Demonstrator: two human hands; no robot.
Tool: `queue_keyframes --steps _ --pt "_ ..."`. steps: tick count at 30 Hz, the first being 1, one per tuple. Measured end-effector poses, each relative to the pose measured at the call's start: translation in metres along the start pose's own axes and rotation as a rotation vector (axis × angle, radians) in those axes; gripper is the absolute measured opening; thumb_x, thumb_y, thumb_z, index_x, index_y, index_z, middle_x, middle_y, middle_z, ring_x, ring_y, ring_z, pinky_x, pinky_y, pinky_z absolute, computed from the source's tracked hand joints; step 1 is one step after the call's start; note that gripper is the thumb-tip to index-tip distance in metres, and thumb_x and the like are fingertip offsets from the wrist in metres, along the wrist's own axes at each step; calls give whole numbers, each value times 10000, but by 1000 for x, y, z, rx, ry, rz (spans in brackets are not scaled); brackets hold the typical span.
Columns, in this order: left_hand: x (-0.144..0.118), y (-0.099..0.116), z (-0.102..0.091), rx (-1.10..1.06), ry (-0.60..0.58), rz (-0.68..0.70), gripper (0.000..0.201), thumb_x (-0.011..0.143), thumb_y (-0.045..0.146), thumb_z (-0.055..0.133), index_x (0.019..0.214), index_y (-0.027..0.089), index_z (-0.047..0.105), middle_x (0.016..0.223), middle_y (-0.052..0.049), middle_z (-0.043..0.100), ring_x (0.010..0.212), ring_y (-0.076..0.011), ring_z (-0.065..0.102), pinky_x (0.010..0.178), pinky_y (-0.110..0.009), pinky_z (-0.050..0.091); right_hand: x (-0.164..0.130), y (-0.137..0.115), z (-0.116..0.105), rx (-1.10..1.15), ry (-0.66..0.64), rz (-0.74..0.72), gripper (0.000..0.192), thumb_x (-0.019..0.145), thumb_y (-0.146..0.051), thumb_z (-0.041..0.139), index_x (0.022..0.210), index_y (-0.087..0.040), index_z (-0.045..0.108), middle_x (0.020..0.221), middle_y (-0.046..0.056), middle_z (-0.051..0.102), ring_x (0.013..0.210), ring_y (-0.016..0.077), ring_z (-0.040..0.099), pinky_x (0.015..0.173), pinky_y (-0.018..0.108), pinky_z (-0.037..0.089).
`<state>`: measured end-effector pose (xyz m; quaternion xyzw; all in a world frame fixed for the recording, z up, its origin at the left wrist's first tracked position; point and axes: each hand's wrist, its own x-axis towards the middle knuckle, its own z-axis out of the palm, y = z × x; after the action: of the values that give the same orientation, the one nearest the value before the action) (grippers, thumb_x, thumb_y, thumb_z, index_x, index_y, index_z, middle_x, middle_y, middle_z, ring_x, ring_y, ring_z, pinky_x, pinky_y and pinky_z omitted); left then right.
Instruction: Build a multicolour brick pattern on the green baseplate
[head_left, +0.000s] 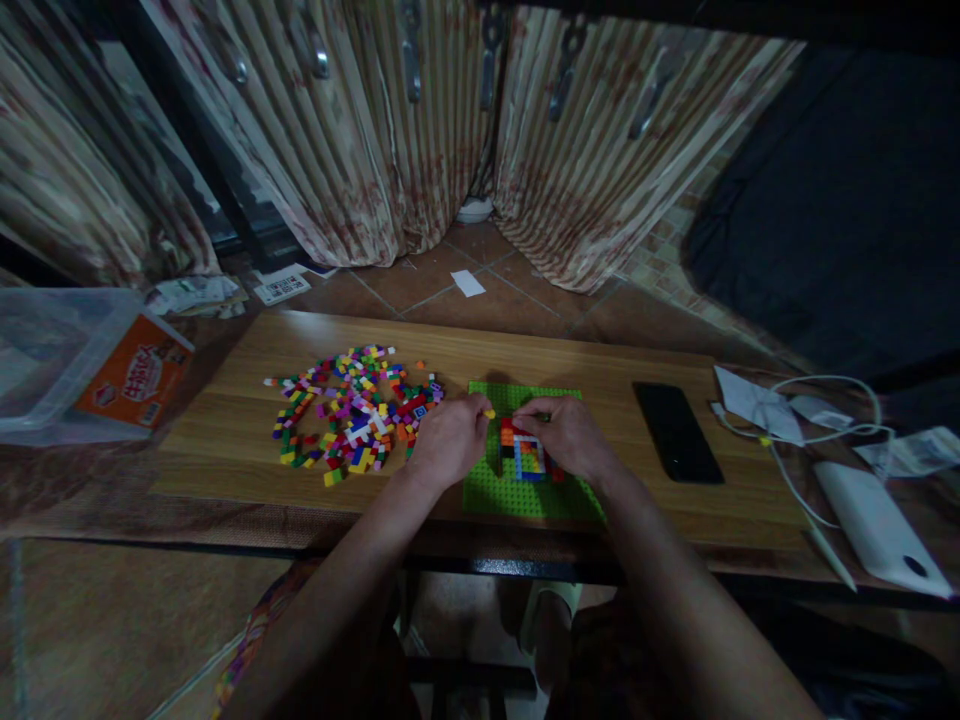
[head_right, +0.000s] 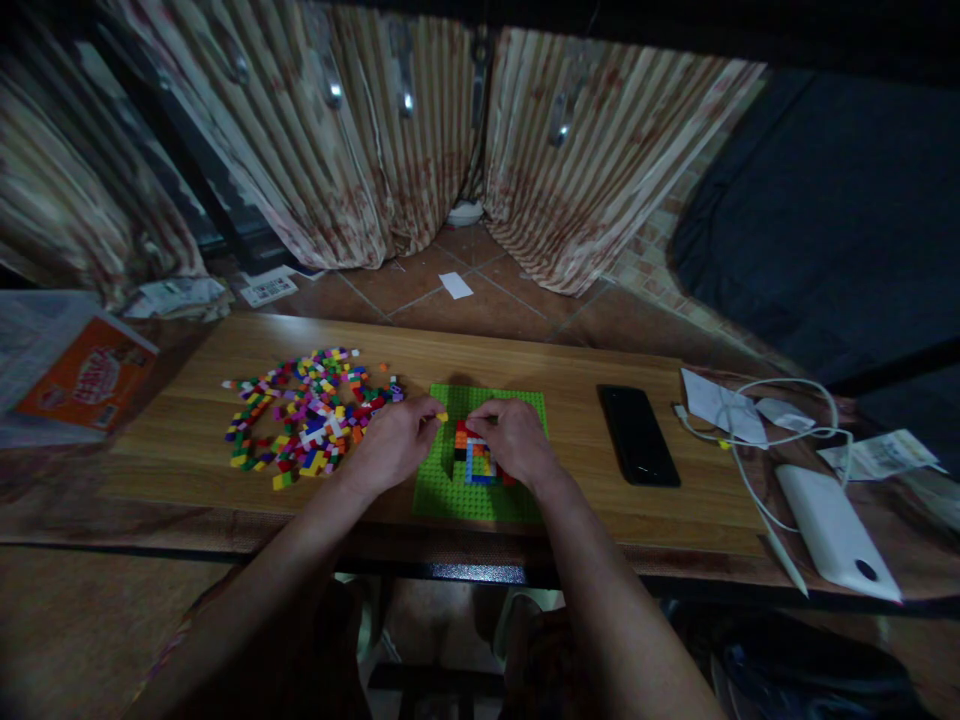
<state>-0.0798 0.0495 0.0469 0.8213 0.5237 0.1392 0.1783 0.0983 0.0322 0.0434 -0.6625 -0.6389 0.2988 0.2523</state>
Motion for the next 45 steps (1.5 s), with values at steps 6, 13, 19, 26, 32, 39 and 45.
queue_keyframes --steps 6,13,19,26,32,39,45 --pt "-1 0 0 -39 5 21 226 875 175 448 946 191 662 863 -51 707 825 -182 660 750 -266 483 4 3 6 42 19 43 115 769 -211 637 752 -181 746 746 29 742 661 158 651 655 265 464" --pt "-3 0 -1 -92 -17 82 200 868 190 485 954 217 664 893 -28 714 797 -160 654 746 -251 477 2 4 7 78 36 12 129 766 -220 628 726 -188 747 705 22 732 651 160 652 640 262 466" --pt "-2 2 0 -100 -31 72 185 871 207 500 939 216 672 880 -27 716 784 -159 655 751 -255 481 -3 11 5 171 11 9 137 761 -257 631 761 -186 749 718 20 731 653 154 649 633 257 476" --pt "-2 4 2 -92 -48 85 190 871 197 491 925 224 671 877 -21 719 796 -160 658 791 -269 480 2 13 8 188 -6 50 115 740 -221 644 752 -182 751 702 21 728 633 150 647 626 256 478" --pt "-4 3 0 -85 -55 65 194 870 202 496 957 225 668 858 -19 719 783 -160 661 766 -263 483 5 18 13 230 5 49 120 729 -225 643 751 -182 753 714 26 735 637 149 652 619 251 486" --pt "-5 1 5 -104 -38 94 205 883 220 487 969 228 673 893 -16 726 789 -156 661 758 -262 482 2 23 9 376 -70 120 187 707 -295 679 822 -169 756 727 29 738 614 149 644 586 252 487" --pt "-2 0 9 -144 -29 139 198 885 225 493 965 237 674 905 -8 723 804 -153 658 740 -253 479 0 23 1 367 -71 73 240 767 -363 618 832 -173 748 766 24 733 659 151 636 600 248 475"
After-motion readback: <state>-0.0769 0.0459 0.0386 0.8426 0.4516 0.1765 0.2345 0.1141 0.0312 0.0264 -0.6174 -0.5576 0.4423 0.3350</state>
